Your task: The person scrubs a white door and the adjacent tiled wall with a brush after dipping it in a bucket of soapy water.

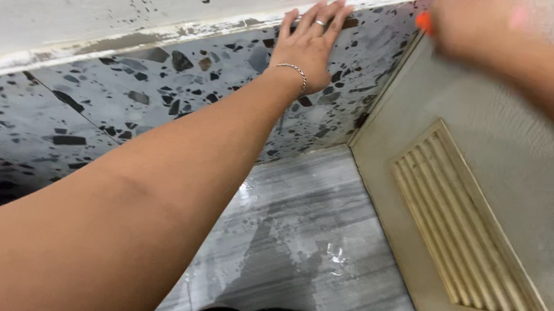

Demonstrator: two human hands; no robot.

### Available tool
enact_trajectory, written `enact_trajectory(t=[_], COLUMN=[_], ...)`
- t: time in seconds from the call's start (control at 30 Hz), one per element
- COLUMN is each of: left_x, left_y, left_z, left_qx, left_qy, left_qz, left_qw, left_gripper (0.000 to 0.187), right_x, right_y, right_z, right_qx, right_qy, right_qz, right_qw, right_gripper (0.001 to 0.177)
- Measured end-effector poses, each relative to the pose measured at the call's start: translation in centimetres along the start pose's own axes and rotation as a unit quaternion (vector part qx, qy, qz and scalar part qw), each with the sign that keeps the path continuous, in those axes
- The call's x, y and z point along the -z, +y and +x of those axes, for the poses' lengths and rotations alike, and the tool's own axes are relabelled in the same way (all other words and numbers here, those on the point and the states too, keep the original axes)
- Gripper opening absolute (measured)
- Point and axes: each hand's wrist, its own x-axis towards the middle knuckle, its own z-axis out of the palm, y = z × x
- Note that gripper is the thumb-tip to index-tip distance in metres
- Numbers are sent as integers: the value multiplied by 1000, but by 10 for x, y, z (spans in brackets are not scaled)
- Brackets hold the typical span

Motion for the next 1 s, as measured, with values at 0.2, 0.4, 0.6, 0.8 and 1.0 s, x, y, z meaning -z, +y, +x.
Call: enact_trajectory(t=[0.2,0.4,0.6,0.8,1.0], left_x=[-9,-13,-24,-25,-32], left_y=[-5,-4,-7,-9,-9], left_z=[0,-1,0,0,5], left_qx=[4,-5,-13,-11,-12], left_qy=[22,38,86,68,130], left_qz=[7,12,2,-2,14], left_qw=[1000,999,996,998,991], left_gripper=[111,112,110,110,114], right_x=[-2,62,36,-33,-26], right_y=[-39,-55,-60,-11,-23], right_z=[2,-25,-27,14,12], right_qx=[37,1,22,77,121], right_qy=[-91,-114,-68,-36,-30], right_qz=[25,-40,-100,9,-85], right_qw=[995,993,992,996,989], right_gripper=[13,26,15,16,17])
